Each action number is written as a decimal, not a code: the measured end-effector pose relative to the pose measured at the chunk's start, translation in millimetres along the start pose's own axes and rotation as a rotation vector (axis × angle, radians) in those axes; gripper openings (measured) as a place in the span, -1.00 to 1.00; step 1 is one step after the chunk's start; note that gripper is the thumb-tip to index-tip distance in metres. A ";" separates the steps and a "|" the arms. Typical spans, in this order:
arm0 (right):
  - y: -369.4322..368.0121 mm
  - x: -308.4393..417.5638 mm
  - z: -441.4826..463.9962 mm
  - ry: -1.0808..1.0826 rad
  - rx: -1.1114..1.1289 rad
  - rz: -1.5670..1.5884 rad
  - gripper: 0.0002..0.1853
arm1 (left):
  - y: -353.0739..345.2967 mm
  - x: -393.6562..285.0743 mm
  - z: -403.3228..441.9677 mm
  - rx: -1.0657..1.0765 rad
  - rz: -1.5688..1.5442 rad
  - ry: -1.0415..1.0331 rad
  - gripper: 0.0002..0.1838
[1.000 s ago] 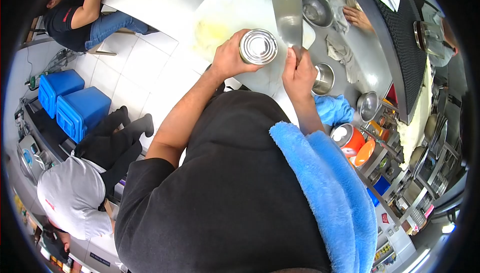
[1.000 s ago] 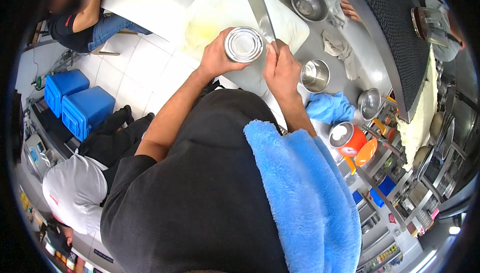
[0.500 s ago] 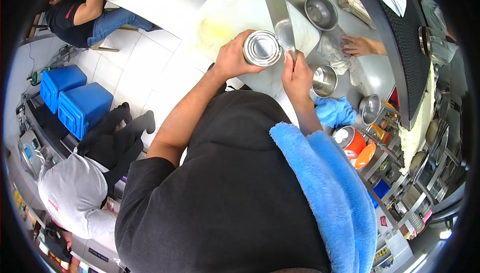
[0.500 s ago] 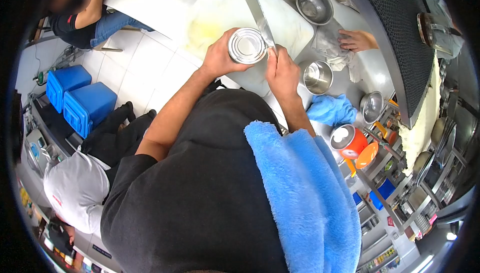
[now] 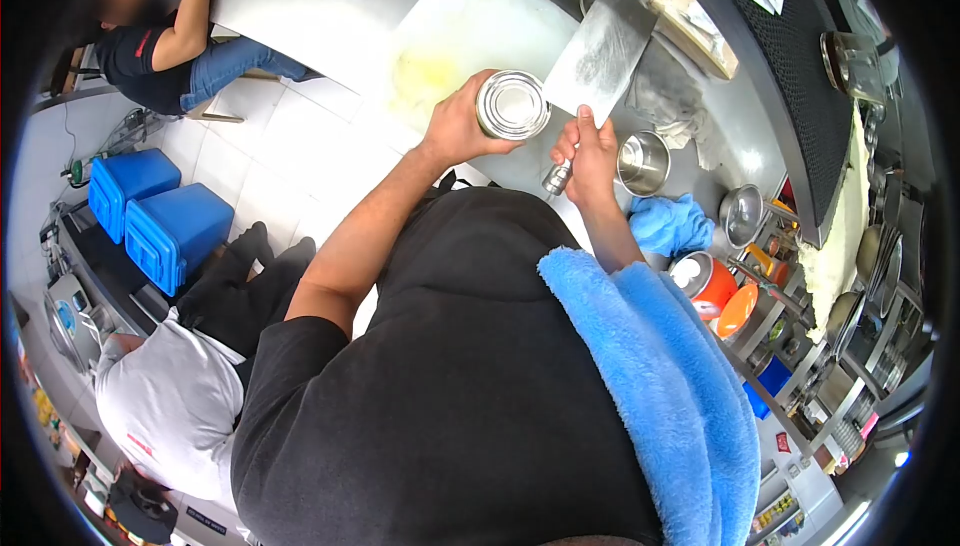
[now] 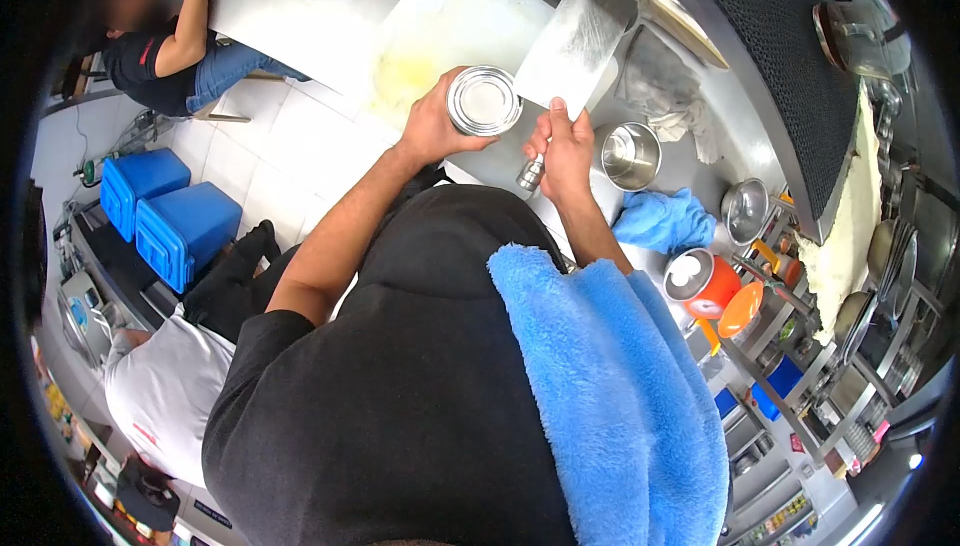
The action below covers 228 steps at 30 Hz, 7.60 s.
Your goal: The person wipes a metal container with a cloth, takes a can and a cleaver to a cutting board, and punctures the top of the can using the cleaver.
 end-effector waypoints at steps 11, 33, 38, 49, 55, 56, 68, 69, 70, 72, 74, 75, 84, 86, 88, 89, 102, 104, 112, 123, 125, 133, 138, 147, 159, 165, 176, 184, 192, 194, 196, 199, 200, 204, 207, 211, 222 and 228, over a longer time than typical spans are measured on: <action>-9.0 19.6 -11.6 0.071 0.013 -0.144 -0.76 | 4.0 4.1 2.6 0.135 -0.089 -0.010 0.26; -46.2 67.2 -41.0 0.796 0.004 -1.036 -0.77 | 1.7 -16.0 -7.4 -0.132 -0.020 0.049 0.13; -43.5 64.1 -39.2 0.846 0.000 -1.017 -0.79 | 0.9 -15.7 -6.9 -0.145 -0.009 0.029 0.12; -55.3 85.2 -46.5 0.862 -0.009 -1.007 -0.80 | 1.3 -16.1 -5.3 -0.153 -0.019 0.039 0.10; -34.9 49.2 -20.9 0.793 0.022 -1.072 -0.80 | -1.8 -13.4 -3.4 -0.134 -0.012 0.046 0.14; -34.2 47.2 -15.6 0.746 0.038 -1.055 -0.80 | -0.3 -11.3 -2.9 -0.132 -0.006 0.048 0.16; -28.7 28.3 -19.5 0.849 0.044 -1.036 -0.73 | 5.9 -4.9 -18.5 -0.085 -0.055 0.018 0.08; -24.0 35.3 -23.1 0.786 0.034 -1.069 -0.72 | -2.2 -5.3 -20.4 -0.077 -0.043 0.010 0.09; -24.8 38.3 -32.1 0.716 0.029 -1.112 -0.69 | -5.6 0.5 -22.7 -0.070 -0.040 0.011 0.10; -31.5 39.3 -36.7 0.648 0.035 -1.146 -0.64 | 2.2 1.7 -20.8 -0.057 -0.026 0.028 0.13; -29.8 41.5 -36.3 0.644 0.039 -1.133 -0.65 | 0.3 -3.9 -20.3 -0.030 -0.011 0.055 0.15; -28.9 40.0 -33.8 0.662 0.042 -1.137 -0.66 | 0.4 -5.7 -19.5 -0.033 -0.014 0.040 0.14; -20.8 29.8 -18.4 0.727 0.058 -1.058 -0.70 | 1.5 -8.5 -17.4 0.002 -0.017 0.087 0.17; -22.0 29.2 -14.7 0.796 0.055 -0.904 -0.71 | -0.2 -6.9 -15.7 -0.024 -0.018 0.066 0.19; -21.0 28.5 -13.8 0.814 0.016 -0.954 -0.70 | -1.2 -4.6 -16.3 -0.053 0.013 0.043 0.19; -23.6 30.6 -15.8 0.840 0.004 -0.970 -0.70 | 0.6 -7.4 -16.4 -0.049 0.011 0.046 0.19; -20.2 26.2 -16.1 0.761 -0.025 -0.989 -0.70 | 0.0 -10.4 -13.5 -0.028 -0.018 0.043 0.20; -21.5 28.0 -17.1 0.739 -0.018 -0.972 -0.70 | -0.1 -10.0 -14.1 -0.030 -0.032 0.048 0.19; -17.1 27.4 -16.1 0.713 -0.037 -0.921 -0.66 | -5.4 -6.8 -17.2 -0.030 -0.023 0.022 0.19; 9.8 7.5 23.7 0.843 0.059 -0.925 -0.59 | 8.6 -7.7 -26.6 -0.104 -0.068 -0.075 0.19; 16.8 7.5 37.4 0.720 0.084 -0.951 -0.59 | 6.8 -5.1 -28.1 -0.132 -0.071 -0.085 0.19; -10.9 17.7 12.6 0.528 0.116 -0.782 -0.67 | 10.8 -1.4 -29.3 -0.151 -0.121 -0.108 0.20; 29.7 -5.7 43.1 0.464 0.137 -0.651 -0.74 | -4.3 8.2 -24.9 -0.124 -0.108 -0.035 0.19; 6.7 5.7 11.0 0.121 0.105 -0.305 -0.79 | -7.4 4.1 -11.3 -0.112 -0.090 0.006 0.18; 0.1 5.2 3.7 -0.079 0.128 0.016 -0.84 | 2.0 -16.3 -7.8 -0.048 -0.034 0.034 0.13; -8.9 35.5 -13.4 0.209 0.060 -0.477 -0.78 | 0.6 -7.0 -2.2 0.034 -0.071 0.008 0.17; -47.6 68.9 -31.2 0.702 0.031 -1.001 -0.76 | 4.2 -7.3 3.2 0.063 -0.142 0.017 0.16; -43.5 53.9 -32.0 0.793 -0.003 -1.096 -0.77 | 7.3 -8.0 3.6 0.060 -0.105 0.019 0.16; -67.5 90.3 -54.2 0.960 -0.004 -1.000 -0.79 | 7.1 -7.5 4.3 0.057 -0.104 0.011 0.15; -62.6 83.5 -51.7 0.925 -0.025 -1.001 -0.80 | 6.5 -6.5 3.6 0.054 -0.105 0.010 0.14; -53.6 67.5 -40.4 0.866 -0.017 -1.064 -0.81 | 6.3 -5.8 4.1 0.060 -0.112 0.011 0.15; -47.3 52.5 -26.9 0.856 0.009 -1.141 -0.81 | 5.5 -5.7 3.9 0.071 -0.115 0.016 0.15; -50.3 58.6 -25.7 0.868 0.006 -1.136 -0.81 | 5.2 -4.5 4.8 0.077 -0.112 0.018 0.15; -66.0 89.6 -45.3 0.965 -0.019 -1.052 -0.81 | 4.9 -2.8 5.1 0.068 -0.099 -0.002 0.15; -59.0 85.3 -53.5 0.961 -0.021 -1.023 -0.82 | 5.3 -4.8 4.7 0.071 -0.097 0.006 0.14; -40.2 46.1 -29.9 0.800 0.013 -1.242 -0.83 | 4.4 -4.3 4.6 0.072 -0.087 0.005 0.15; -51.7 60.9 -43.7 0.947 0.005 -1.123 -0.83 | 6.8 -5.7 4.9 0.051 -0.064 0.003 0.14; -47.2 52.3 -36.4 0.969 0.048 -1.216 -0.84 | 6.2 -4.1 2.7 0.048 -0.070 0.001 0.13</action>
Point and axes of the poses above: each hand's wrist, its own z-axis towards the middle knuckle, its own y-axis out of the back of the hand, x = y × z, the point moved 7 cm from there along z, towards the middle knuckle, and after that the axes turned 2 degrees about z, right-handed, at the moved point
